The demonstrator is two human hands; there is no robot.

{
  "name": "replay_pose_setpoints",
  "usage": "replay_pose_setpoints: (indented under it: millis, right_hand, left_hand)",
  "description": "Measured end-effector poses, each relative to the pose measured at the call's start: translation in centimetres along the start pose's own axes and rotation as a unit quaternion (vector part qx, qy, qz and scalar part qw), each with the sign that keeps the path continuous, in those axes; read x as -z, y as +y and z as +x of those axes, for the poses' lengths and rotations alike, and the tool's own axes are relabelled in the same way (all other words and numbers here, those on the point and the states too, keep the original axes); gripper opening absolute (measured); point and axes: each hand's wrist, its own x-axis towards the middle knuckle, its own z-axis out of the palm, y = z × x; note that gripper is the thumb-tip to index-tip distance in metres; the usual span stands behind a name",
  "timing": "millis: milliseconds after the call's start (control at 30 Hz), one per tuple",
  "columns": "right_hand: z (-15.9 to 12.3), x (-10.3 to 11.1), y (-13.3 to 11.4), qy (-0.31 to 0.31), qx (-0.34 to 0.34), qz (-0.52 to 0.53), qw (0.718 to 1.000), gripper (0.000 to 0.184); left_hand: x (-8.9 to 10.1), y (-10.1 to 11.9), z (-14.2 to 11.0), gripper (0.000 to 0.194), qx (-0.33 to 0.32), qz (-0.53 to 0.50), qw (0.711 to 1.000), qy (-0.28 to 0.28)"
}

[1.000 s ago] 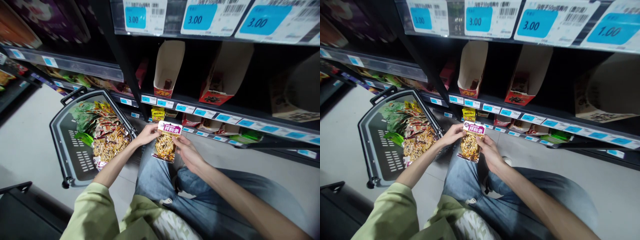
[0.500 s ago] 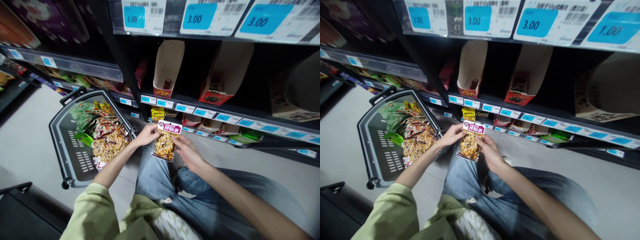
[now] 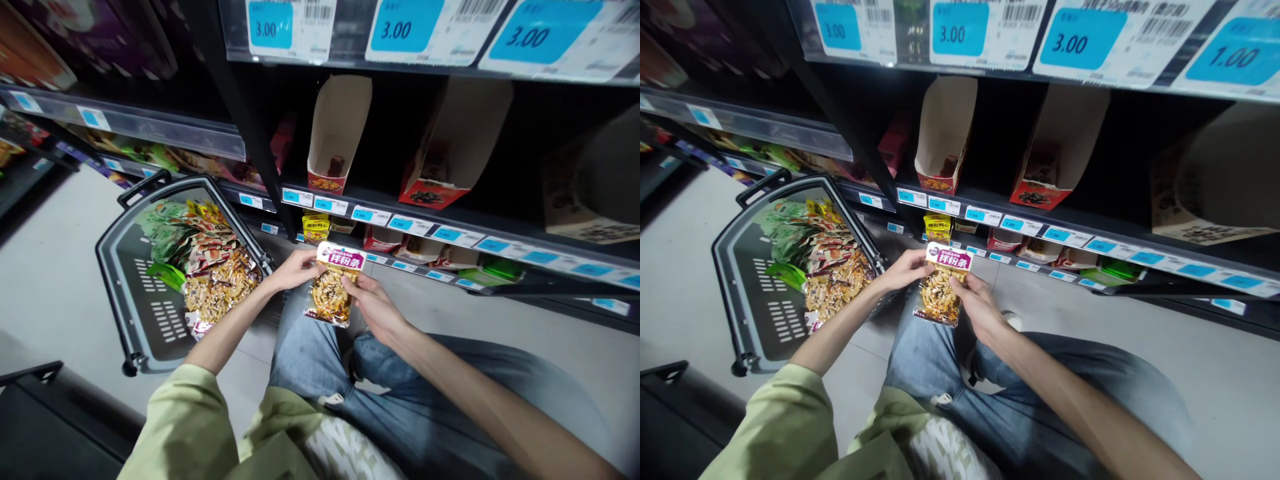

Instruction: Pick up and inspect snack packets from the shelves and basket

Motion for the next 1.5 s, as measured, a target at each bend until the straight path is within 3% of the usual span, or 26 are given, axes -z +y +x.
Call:
replay_pose_setpoints:
  millis: [233,367,667,1100,1233,1500]
  right_hand:
    - [-0.3,-0.1,-0.3,-0.003,0.002,0.017,1.0,0.033]
    - [-0.1,0.0,-0.2,0.007,-0.005,0.017,1.0,0.036]
    - [0.7,0.5,0.4,0.018,0.029,0.0,0.999,0.038]
    - [0.6,0.2,0.7,0.007,0.021,0.007,1.0,0.048]
    - [0.8,0.2,0.7,0.016,0.022,0.026,0.999,0.047]
    - [0.4,0.1,0.7,0.006,-0.007,0.05,0.999,0.04]
  left_hand:
    - [-0.2,0.7,-0.2,0.037,0.001,0.04,0.997,-0.062]
    - [-0.3,0.8,-0.1,0.034,0.01,0.044,0.998,-0.047]
    - [-0.1,0.6,0.0,0.03,-0.004,0.077,0.996,0.049]
    - [0.0,0.2,0.0,0.034,0.002,-0.006,1.0,0.012]
    - [-0.3,0.0,0.1,0.044,-0.008,-0.063,0.998,-0.025]
    - [-0.6,-0.4,0.1,0.075,-0.023,-0.015,0.999,-0.044]
